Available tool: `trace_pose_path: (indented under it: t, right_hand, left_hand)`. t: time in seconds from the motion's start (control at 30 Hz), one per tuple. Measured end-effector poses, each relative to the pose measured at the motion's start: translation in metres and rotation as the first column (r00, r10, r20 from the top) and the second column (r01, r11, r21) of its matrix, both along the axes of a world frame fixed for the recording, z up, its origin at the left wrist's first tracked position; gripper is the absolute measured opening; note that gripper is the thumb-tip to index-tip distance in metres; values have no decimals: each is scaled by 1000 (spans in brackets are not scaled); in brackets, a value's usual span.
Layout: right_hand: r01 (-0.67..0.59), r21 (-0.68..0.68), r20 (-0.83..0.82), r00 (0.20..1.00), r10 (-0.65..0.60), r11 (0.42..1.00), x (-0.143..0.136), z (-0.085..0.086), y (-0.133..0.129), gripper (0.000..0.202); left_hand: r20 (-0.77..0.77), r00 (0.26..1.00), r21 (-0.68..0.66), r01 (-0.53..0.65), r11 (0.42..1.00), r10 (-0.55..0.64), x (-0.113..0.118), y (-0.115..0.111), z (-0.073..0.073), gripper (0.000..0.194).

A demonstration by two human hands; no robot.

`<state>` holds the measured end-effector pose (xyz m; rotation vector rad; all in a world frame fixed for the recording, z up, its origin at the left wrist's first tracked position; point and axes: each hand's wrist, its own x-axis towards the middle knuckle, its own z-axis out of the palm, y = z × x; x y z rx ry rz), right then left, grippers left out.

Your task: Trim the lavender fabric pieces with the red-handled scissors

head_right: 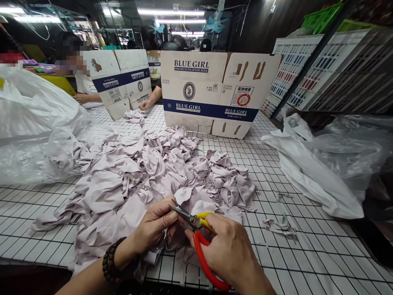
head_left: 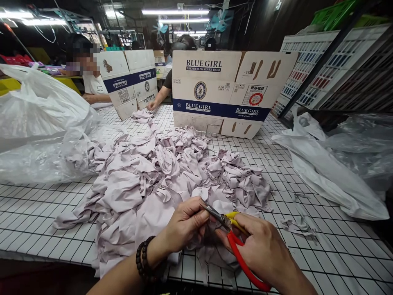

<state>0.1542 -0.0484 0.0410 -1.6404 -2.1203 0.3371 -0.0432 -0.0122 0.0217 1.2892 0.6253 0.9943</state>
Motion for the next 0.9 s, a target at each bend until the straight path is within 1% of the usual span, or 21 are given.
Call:
trace_pose_path:
  t: [0.07,0.13,0.2,0.27,0.33,0.4,0.43,0.47,0.5,0.53,0.57,0.6,0.63,0.67,0.7,0.73,0.77,0.8,0.83,0.87,0.9]
  right_hand:
    - [-5,-3,-12,1000,5,1000,-1,1,0,34]
    - [-7,-36,-46,999,5,999,-1,4,1,34]
    - [-12,-119,-109,994,-1,993,2,5,3,38]
    - [-17,-240,-224,974,-38,971,9,1,6,43]
    - [4,-341,-375,917,-140,940,18,-9,12,39]
    - [45,-417,-482,836,-263,908,22,-27,18,31]
    - [62,-446,-514,798,-313,893,21,-38,20,36]
    - [56,-470,-544,768,-339,881,18,-48,23,42]
    - [39,-479,-578,738,-349,877,13,-56,26,41]
    - [23,-473,-607,717,-344,881,7,-61,28,36]
    - [5,-461,-638,693,-336,887,0,-63,30,31]
    - [-25,-449,-679,659,-323,893,-8,-60,31,30]
    - [-71,-438,-730,610,-309,896,-14,-53,32,30]
    - [-142,-428,-786,546,-290,892,-21,-42,32,30]
    - [-252,-410,-850,453,-268,876,-26,-27,31,29]
    - [-356,-382,-896,369,-248,853,-29,-11,30,27]
    - [-477,-355,-922,321,-216,804,-31,4,29,26]
    - [-547,-341,-934,287,-211,764,-31,19,29,24]
    - [-567,-338,-937,275,-214,751,-28,30,30,24]
    - [-545,-342,-935,280,-218,765,-23,37,33,24]
    - [-485,-348,-928,302,-221,802,-16,39,36,24]
  left_hand:
    - [19,1000,-55,17,998,-16,-1,-1,-2,31]
    - [29,999,-111,46,993,-43,-1,-1,-5,32]
    - [29,998,-159,66,985,-63,-1,-1,-8,33]
    - [31,998,-182,61,981,-57,0,0,-9,35]
    - [41,998,-208,51,977,-44,1,2,-9,37]
    - [53,997,-245,62,968,-50,2,4,-8,38]
    - [58,996,-263,74,962,-60,2,6,-8,38]
    - [63,995,-274,86,958,-71,1,7,-8,38]
    - [66,996,-269,81,960,-65,1,8,-8,39]
    - [56,998,-240,47,970,-35,0,8,-7,39]
    - [31,999,-192,-11,981,18,-1,8,-7,36]
    - [-8,997,-140,-77,987,77,-2,6,-7,34]
    - [-53,992,-100,-122,987,117,-2,4,-6,37]
    - [-98,988,-81,-126,989,118,-1,1,-6,50]
    - [-133,989,-88,-79,993,67,0,-3,-5,64]
    - [-146,989,-115,10,993,-26,1,-8,-4,70]
    - [-135,982,-145,110,983,-130,0,-13,-1,65]
    - [-113,970,-166,196,966,-216,-2,-18,3,53]
    - [-91,957,-178,255,951,-274,-7,-23,10,40]
    - [-77,952,-187,278,942,-297,-16,-26,19,30]
    - [-81,954,-194,270,943,-290,-28,-27,29,24]
